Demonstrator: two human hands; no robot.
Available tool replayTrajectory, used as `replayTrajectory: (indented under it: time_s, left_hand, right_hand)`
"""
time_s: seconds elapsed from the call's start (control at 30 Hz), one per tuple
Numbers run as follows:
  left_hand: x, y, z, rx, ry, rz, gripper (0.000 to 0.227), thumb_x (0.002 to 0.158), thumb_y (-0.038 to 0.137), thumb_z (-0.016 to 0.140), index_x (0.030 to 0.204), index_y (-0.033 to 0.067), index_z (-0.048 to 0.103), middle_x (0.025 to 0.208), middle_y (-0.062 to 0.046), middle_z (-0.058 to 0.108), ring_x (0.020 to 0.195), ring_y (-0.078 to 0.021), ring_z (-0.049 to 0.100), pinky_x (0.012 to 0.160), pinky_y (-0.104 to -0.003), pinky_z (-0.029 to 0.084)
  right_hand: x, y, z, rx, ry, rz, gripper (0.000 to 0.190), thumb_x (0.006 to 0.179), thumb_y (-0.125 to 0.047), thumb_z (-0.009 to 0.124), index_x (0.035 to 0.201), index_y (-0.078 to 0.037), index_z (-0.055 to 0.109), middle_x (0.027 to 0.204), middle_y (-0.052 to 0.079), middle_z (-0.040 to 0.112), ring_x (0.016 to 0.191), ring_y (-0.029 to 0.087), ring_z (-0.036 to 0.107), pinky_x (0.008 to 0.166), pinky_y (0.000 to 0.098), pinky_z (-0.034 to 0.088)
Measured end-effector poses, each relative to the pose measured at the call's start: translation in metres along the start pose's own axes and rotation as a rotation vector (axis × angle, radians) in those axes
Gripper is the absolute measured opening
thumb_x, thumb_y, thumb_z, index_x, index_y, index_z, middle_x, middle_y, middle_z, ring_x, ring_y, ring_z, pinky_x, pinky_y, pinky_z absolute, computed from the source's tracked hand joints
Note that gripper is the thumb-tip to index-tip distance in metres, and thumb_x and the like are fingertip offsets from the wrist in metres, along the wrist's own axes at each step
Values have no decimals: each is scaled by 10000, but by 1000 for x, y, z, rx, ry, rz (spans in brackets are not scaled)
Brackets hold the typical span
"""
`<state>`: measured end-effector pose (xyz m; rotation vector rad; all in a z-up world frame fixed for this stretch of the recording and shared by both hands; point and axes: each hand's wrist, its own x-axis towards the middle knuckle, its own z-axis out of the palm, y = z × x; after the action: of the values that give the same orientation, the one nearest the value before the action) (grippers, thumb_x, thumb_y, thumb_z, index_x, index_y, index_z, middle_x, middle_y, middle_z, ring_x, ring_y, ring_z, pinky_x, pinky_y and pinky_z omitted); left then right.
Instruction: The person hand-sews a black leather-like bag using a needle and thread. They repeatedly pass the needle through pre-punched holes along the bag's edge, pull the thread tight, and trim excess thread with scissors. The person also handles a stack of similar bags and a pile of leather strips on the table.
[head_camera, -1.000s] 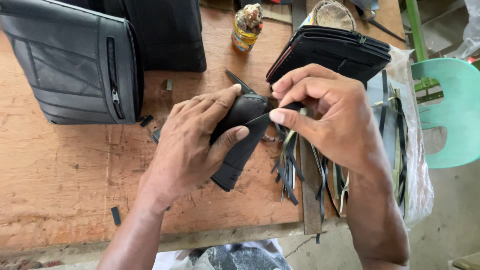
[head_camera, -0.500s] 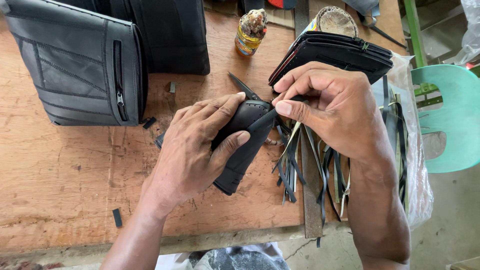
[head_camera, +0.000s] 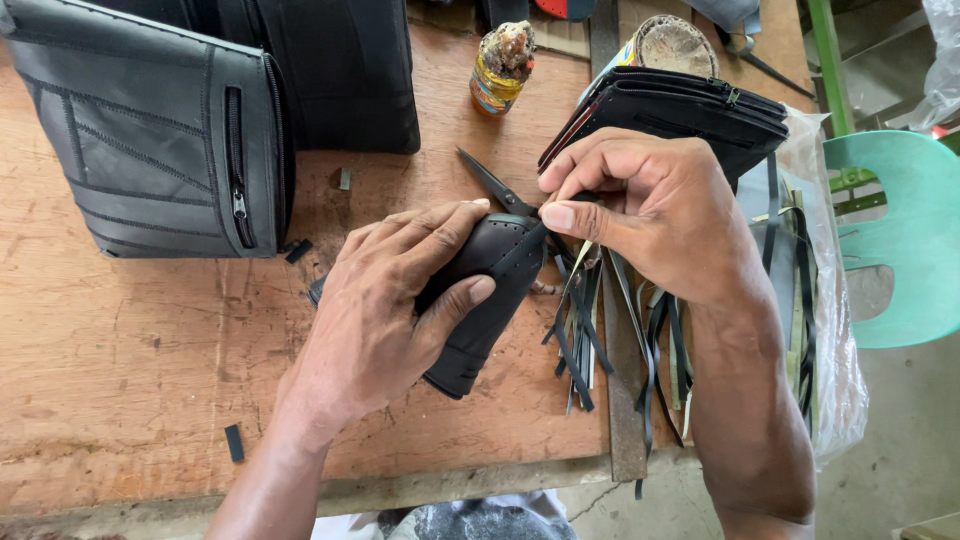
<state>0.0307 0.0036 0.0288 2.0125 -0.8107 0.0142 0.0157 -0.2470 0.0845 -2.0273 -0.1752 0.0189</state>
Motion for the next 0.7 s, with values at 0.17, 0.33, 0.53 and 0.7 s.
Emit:
replayTrajectory:
  time_s: [0.17, 0.33, 0.53, 0.7]
  left_hand:
    - [-1, -2, -1, -6, -4, 0, 547, 964, 376, 657, 1426, 89, 597, 1376, -114, 665, 1322, -291, 558, 1112, -428, 355]
    - [-3, -4, 0, -25, -5, -15, 528, 949, 370, 672, 1401, 101, 626, 1352, -101, 685, 1308, -284, 574, 1111, -433, 355]
    - [-3, -8, 0, -34, -10, 1, 506, 933, 321, 705, 1389, 111, 639, 1335, -82, 698, 1290, -264, 592, 1109, -425, 359]
    - [-5, -6, -11, -87, -34, 29, 540, 854, 268, 758, 1352, 89, 654, 1319, -91, 693, 1265, -295, 587, 1093, -439, 385]
  right_hand:
    - [4, 7, -1, 59, -34, 6, 106, 894, 6, 789, 968, 50, 727, 1110, 101, 699, 944, 86, 650, 802, 198, 553]
    - [8, 18, -2, 130, -71, 50, 97, 878, -20, 794, 922, 38, 731, 1082, 99, 706, 912, 89, 669, 774, 206, 575]
    - [14, 25, 1, 311, -104, 93, 136, 916, -52, 789, 943, 52, 707, 1088, 104, 693, 880, 91, 650, 769, 202, 555]
    - [4, 25, 15, 423, -144, 147, 160, 901, -81, 793, 932, 50, 707, 1031, 111, 694, 789, 104, 664, 699, 216, 571]
